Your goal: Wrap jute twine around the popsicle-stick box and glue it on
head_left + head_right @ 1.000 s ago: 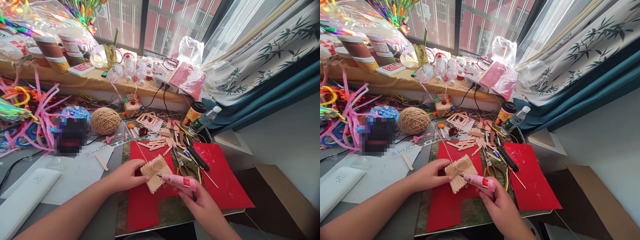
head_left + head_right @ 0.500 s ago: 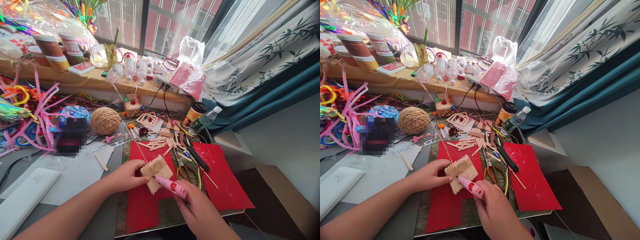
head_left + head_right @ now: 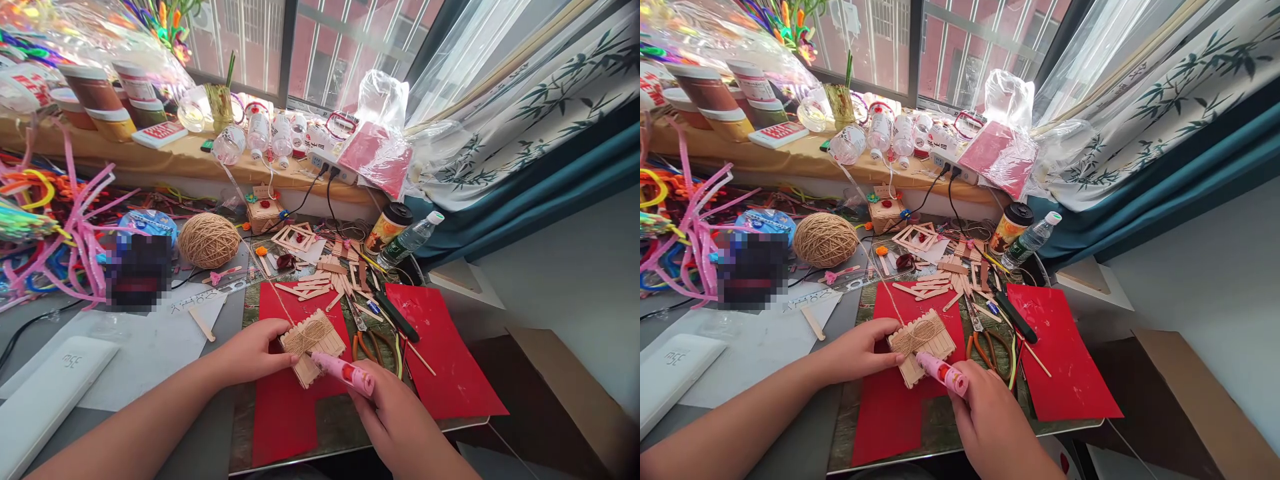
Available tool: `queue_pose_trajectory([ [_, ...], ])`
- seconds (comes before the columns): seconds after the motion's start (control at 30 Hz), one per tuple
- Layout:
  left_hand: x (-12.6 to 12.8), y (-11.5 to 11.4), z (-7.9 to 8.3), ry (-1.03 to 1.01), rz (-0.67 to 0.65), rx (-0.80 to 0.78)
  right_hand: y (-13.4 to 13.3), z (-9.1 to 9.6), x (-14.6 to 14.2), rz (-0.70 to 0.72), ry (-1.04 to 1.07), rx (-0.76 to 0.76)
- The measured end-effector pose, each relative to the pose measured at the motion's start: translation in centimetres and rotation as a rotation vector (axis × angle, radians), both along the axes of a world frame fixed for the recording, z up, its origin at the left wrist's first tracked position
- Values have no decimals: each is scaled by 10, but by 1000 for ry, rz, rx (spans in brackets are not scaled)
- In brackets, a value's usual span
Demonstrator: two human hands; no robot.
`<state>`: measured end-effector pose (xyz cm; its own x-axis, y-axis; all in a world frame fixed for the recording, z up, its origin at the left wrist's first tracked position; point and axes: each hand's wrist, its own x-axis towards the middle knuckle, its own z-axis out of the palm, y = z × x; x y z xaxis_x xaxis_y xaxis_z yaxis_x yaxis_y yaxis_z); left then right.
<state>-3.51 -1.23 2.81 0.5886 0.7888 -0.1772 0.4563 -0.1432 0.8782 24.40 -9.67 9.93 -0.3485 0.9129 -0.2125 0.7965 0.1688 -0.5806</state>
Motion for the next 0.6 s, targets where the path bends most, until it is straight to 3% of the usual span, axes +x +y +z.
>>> queue_pose_trajectory([
  [0.6, 1, 1, 1, -23, -1, -49, 6, -3, 17, -145, 47, -16],
])
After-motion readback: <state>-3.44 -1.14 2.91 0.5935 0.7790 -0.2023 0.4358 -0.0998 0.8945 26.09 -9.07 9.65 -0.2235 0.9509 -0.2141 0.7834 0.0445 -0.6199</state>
